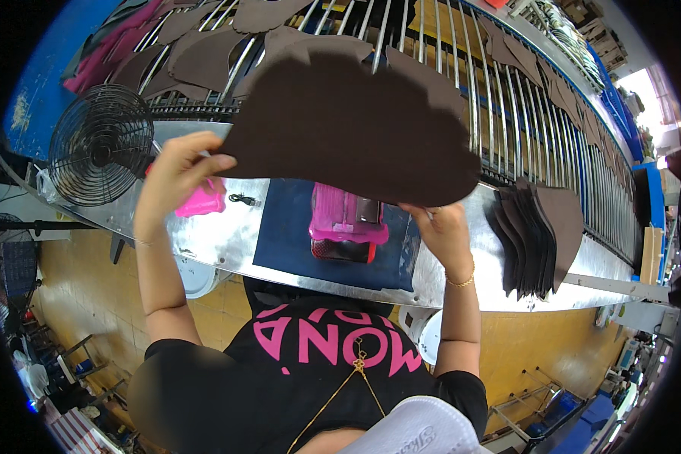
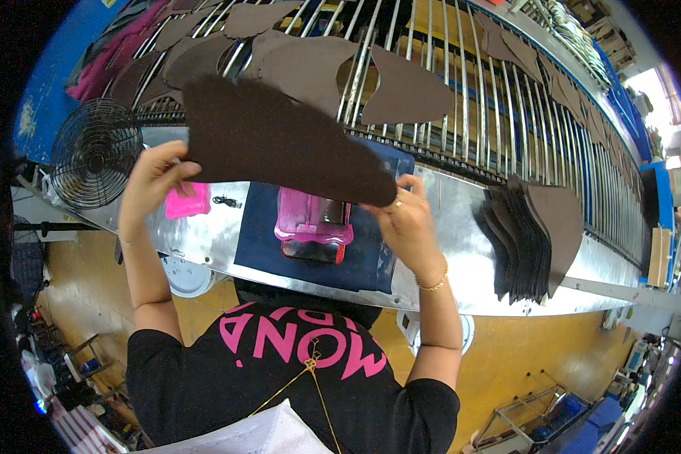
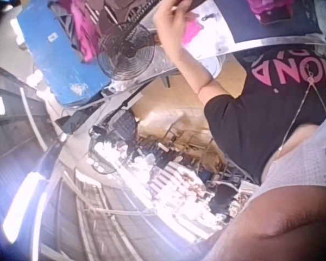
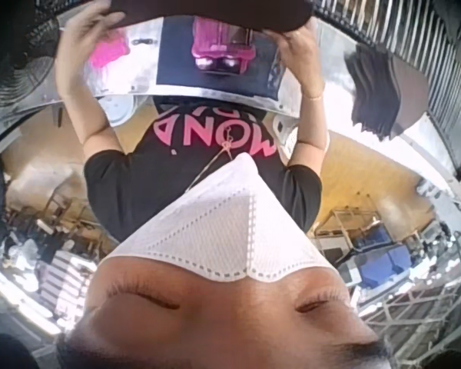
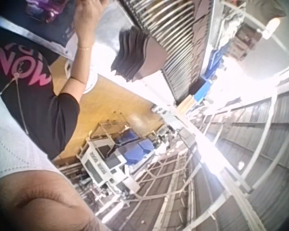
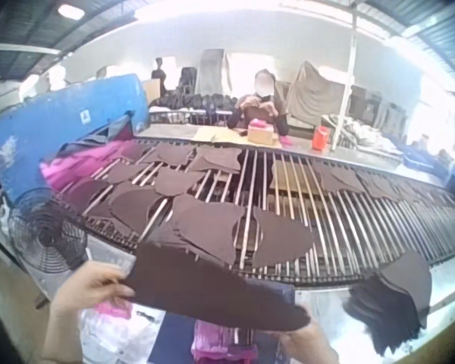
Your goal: The person repeatedly picks up brown fabric pieces from a stack and places them onto a moving conveyor belt. The pieces are arranged one by one along the belt as it moves through the factory.
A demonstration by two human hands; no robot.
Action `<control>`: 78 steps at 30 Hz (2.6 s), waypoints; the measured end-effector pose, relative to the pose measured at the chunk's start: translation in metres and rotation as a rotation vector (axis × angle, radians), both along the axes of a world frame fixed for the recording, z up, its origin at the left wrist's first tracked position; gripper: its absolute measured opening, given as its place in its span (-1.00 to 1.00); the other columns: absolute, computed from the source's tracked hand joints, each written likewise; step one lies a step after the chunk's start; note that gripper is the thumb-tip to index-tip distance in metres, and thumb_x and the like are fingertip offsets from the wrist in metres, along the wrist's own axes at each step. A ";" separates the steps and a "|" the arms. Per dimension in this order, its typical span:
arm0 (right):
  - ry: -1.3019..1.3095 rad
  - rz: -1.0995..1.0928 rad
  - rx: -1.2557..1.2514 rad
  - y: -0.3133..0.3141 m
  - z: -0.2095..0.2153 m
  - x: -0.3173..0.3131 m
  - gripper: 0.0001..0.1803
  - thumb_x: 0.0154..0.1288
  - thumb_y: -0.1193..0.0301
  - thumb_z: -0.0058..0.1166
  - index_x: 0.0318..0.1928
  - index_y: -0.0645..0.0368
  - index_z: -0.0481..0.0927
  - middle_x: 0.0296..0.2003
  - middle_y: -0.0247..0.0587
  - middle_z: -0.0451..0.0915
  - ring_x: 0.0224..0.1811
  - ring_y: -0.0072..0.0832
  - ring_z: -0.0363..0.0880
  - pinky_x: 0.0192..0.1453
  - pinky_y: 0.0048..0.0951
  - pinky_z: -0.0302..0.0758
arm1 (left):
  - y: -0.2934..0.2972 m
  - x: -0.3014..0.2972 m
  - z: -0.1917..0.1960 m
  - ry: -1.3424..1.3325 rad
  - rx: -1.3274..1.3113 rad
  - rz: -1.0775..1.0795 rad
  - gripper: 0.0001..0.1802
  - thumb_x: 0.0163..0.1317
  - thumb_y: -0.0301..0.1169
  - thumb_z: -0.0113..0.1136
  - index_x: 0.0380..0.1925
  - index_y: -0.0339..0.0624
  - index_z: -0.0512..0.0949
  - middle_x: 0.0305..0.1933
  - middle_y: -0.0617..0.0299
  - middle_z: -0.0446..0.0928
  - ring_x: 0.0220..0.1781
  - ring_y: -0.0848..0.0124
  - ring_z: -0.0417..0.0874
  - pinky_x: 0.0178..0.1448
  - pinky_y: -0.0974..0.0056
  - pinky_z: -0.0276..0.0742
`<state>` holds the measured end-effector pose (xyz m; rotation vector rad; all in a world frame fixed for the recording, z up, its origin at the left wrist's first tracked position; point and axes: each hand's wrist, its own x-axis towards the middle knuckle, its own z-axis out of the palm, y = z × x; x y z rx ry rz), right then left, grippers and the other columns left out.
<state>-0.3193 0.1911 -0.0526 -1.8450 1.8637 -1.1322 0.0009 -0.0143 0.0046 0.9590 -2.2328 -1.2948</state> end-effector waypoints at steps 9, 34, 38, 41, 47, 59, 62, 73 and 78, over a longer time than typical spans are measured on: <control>-0.056 -0.391 0.049 0.088 -0.035 -0.039 -0.77 0.03 0.56 0.30 -0.23 0.23 0.67 -0.26 -0.15 0.67 -0.20 -0.29 0.59 -0.03 -0.40 0.42 | 0.030 -0.098 -0.016 -0.071 0.040 -0.266 -0.93 0.11 -0.53 0.26 -0.42 -0.33 0.60 -0.54 0.20 0.49 -0.57 0.44 0.61 -0.56 0.39 0.40; -0.764 -0.729 -0.140 -0.049 -0.117 -0.218 -0.67 0.26 0.47 0.16 0.00 0.39 0.55 -0.22 -0.23 0.62 -0.27 -0.58 0.54 -0.20 -0.57 0.49 | 0.003 -0.087 -0.004 0.069 -0.126 0.101 -0.70 0.09 -0.45 0.34 -0.13 -0.21 0.60 -0.47 0.39 0.29 -0.52 0.67 0.29 -0.53 0.51 0.21; -0.642 -0.742 0.033 -0.069 -0.140 -0.232 -0.59 0.23 0.33 0.21 0.01 0.32 0.55 -0.17 -0.18 0.61 -0.21 -0.53 0.56 -0.13 -0.46 0.53 | -0.002 -0.067 -0.013 0.063 -0.056 0.177 -0.65 0.10 -0.45 0.33 -0.08 -0.22 0.57 -0.47 0.43 0.28 -0.56 0.73 0.25 -0.57 0.56 0.12; -0.047 -0.910 0.108 -0.071 -0.111 -0.200 -0.54 0.18 0.22 0.25 0.03 0.21 0.57 -0.01 -0.12 0.55 -0.01 -0.36 0.53 0.08 -0.35 0.46 | -0.004 -0.063 -0.021 0.083 -0.013 0.205 -0.60 0.11 -0.41 0.34 -0.01 -0.19 0.55 -0.48 0.44 0.31 -0.60 0.75 0.24 -0.58 0.57 0.12; 0.528 -1.011 -0.082 0.045 0.012 -0.173 -0.49 0.17 0.10 0.21 0.05 0.13 0.56 0.14 -0.02 0.43 0.21 -0.14 0.39 0.25 -0.19 0.33 | -0.005 -0.076 -0.024 0.084 0.014 0.174 -0.60 0.12 -0.39 0.34 -0.01 -0.18 0.55 -0.48 0.43 0.33 -0.63 0.74 0.25 -0.58 0.56 0.13; 0.452 -1.725 0.712 0.253 -0.031 -0.254 -0.24 0.08 -0.21 0.12 -0.05 0.29 0.59 -0.12 0.20 0.57 -0.04 0.05 0.55 0.01 -0.04 0.50 | -0.007 -0.102 -0.037 0.153 0.095 0.050 -0.59 0.11 -0.40 0.34 -0.01 -0.18 0.54 -0.47 0.42 0.39 -0.68 0.74 0.26 -0.65 0.56 0.13; 0.442 -1.753 0.695 0.254 -0.032 -0.257 -0.26 0.03 -0.21 0.17 -0.15 0.31 0.62 -0.21 0.20 0.60 -0.10 0.05 0.58 -0.03 -0.05 0.51 | -0.005 -0.096 -0.038 0.149 0.082 0.058 -0.58 0.11 -0.39 0.34 0.00 -0.18 0.53 -0.48 0.41 0.40 -0.70 0.74 0.27 -0.66 0.55 0.13; 0.170 -1.554 0.554 0.309 -0.042 -0.309 -0.36 0.09 -0.06 0.23 -0.24 0.40 0.62 -0.50 0.21 0.61 -0.40 -0.03 0.65 -0.21 -0.13 0.52 | -0.010 -0.076 -0.044 0.146 0.066 0.062 -0.58 0.12 -0.40 0.33 0.00 -0.20 0.53 -0.46 0.39 0.43 -0.71 0.73 0.28 -0.66 0.54 0.14; 0.455 -1.463 0.333 0.192 0.042 -0.195 -0.67 0.43 0.30 -0.11 -0.03 0.30 0.52 -0.50 0.13 0.59 -0.74 -0.30 0.53 -0.54 -0.28 0.46 | -0.006 -0.087 -0.027 0.140 0.000 0.014 -0.59 0.12 -0.43 0.31 0.00 -0.22 0.52 -0.43 0.38 0.42 -0.67 0.72 0.31 -0.63 0.55 0.19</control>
